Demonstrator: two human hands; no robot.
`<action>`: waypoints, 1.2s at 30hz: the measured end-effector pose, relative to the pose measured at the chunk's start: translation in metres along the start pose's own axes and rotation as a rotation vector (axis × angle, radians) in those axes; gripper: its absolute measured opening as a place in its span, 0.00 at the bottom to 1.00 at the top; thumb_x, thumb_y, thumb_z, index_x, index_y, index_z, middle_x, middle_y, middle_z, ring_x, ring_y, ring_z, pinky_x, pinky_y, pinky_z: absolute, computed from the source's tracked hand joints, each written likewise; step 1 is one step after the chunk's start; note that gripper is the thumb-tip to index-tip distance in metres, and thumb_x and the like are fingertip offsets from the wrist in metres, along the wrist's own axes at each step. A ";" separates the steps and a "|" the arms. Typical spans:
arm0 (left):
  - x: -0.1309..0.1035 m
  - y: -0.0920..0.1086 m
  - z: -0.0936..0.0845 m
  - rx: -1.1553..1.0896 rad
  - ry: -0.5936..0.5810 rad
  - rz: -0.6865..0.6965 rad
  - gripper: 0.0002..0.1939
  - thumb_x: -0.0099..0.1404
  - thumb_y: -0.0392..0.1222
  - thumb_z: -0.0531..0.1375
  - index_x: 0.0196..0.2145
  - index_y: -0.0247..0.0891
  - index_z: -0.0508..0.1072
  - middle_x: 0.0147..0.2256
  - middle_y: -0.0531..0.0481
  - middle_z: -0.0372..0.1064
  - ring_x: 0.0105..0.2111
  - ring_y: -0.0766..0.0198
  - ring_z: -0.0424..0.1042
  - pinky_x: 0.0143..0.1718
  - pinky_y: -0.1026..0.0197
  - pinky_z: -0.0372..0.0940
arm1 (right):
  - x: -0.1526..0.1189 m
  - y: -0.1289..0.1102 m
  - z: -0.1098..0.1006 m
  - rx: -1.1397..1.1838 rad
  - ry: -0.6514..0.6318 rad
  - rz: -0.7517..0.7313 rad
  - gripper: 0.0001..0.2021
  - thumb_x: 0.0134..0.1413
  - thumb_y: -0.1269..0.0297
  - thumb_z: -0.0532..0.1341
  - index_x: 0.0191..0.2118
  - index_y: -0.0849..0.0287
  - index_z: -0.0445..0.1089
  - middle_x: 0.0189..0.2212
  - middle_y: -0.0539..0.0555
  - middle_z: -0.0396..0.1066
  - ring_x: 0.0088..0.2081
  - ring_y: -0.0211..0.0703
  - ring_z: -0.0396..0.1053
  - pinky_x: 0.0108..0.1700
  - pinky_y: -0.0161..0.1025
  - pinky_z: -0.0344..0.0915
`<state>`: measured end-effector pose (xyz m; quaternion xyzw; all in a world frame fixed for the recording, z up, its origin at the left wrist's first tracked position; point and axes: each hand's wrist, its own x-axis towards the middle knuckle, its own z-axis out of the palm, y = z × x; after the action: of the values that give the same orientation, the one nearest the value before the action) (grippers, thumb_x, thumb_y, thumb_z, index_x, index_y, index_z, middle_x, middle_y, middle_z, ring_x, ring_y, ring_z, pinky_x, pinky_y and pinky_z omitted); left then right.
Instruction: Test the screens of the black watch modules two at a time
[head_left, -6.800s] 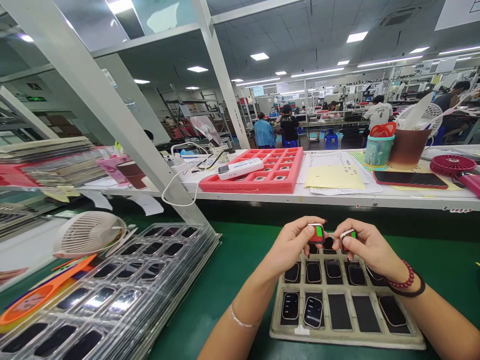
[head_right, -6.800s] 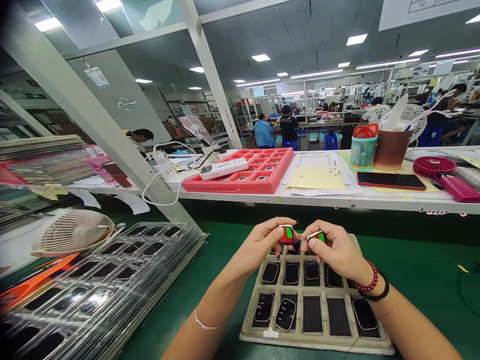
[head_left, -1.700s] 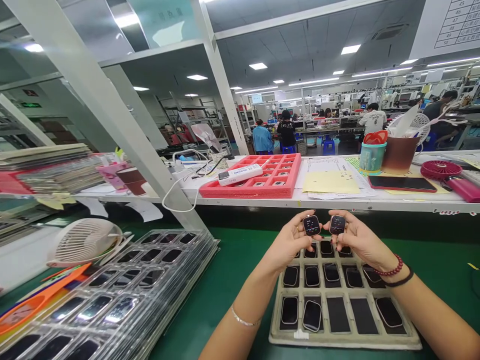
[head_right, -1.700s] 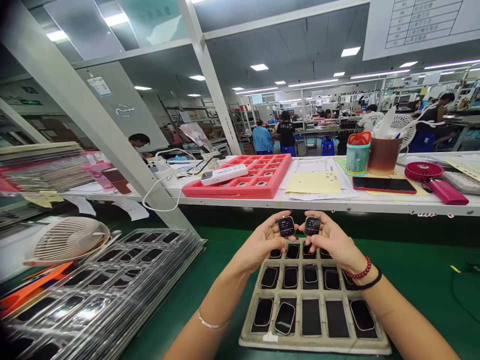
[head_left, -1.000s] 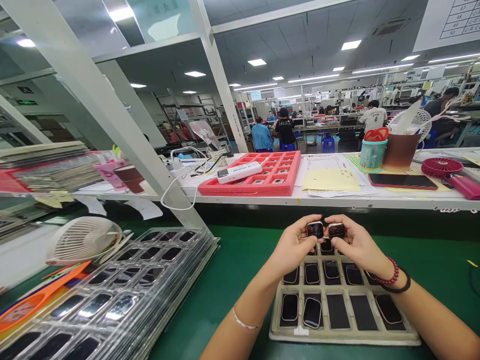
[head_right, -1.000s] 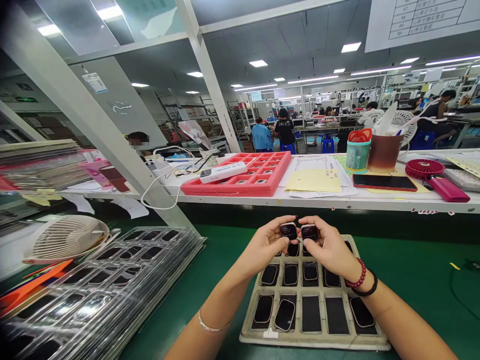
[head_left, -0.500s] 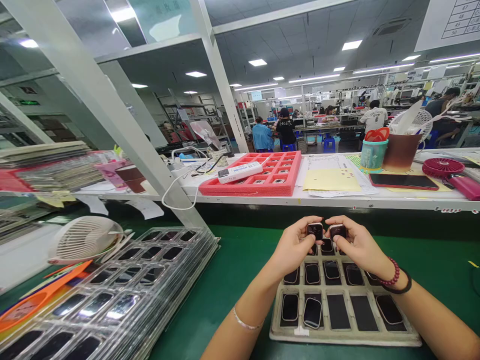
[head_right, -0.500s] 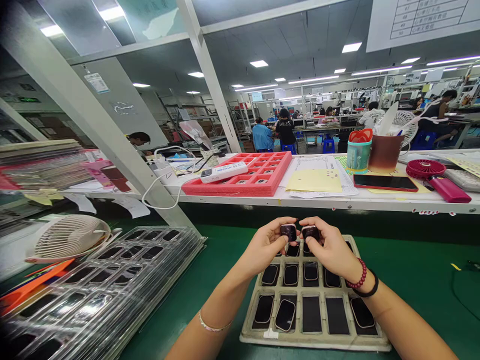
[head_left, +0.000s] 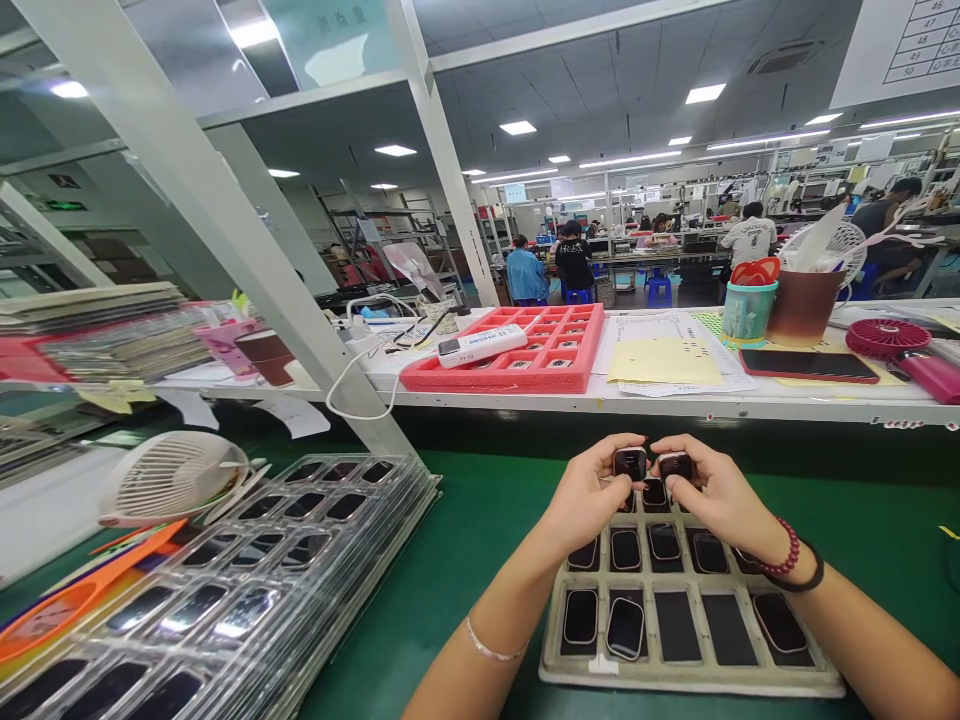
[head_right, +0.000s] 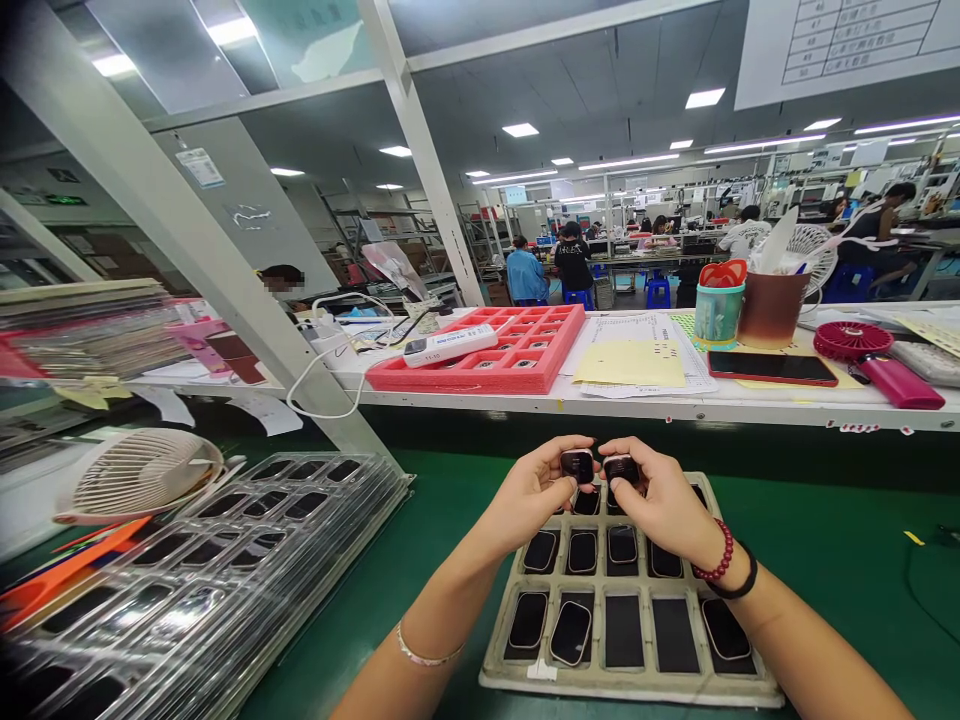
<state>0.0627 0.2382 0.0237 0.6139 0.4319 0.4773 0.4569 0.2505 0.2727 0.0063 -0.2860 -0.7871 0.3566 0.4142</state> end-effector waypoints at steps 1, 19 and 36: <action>0.000 0.000 0.000 0.001 0.000 0.004 0.24 0.55 0.28 0.52 0.50 0.37 0.66 0.40 0.44 0.71 0.35 0.59 0.74 0.25 0.69 0.63 | 0.000 -0.001 0.000 0.006 -0.006 -0.006 0.16 0.56 0.72 0.55 0.50 0.56 0.63 0.38 0.52 0.70 0.34 0.41 0.68 0.33 0.35 0.67; -0.001 0.000 -0.002 0.026 -0.022 0.085 0.14 0.61 0.36 0.57 0.46 0.35 0.70 0.38 0.45 0.69 0.36 0.62 0.70 0.37 0.63 0.67 | -0.001 -0.007 -0.003 0.091 -0.067 0.009 0.13 0.58 0.71 0.54 0.49 0.58 0.65 0.37 0.52 0.70 0.30 0.39 0.66 0.31 0.34 0.66; -0.002 0.009 0.001 -0.038 -0.018 0.016 0.27 0.51 0.28 0.53 0.51 0.36 0.65 0.40 0.46 0.69 0.36 0.62 0.71 0.33 0.64 0.65 | -0.003 -0.016 -0.003 0.040 -0.091 -0.013 0.18 0.50 0.74 0.57 0.49 0.59 0.62 0.36 0.53 0.68 0.29 0.38 0.65 0.29 0.33 0.63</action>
<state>0.0645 0.2341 0.0318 0.6129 0.4137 0.4833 0.4686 0.2522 0.2628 0.0190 -0.2558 -0.7998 0.3821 0.3858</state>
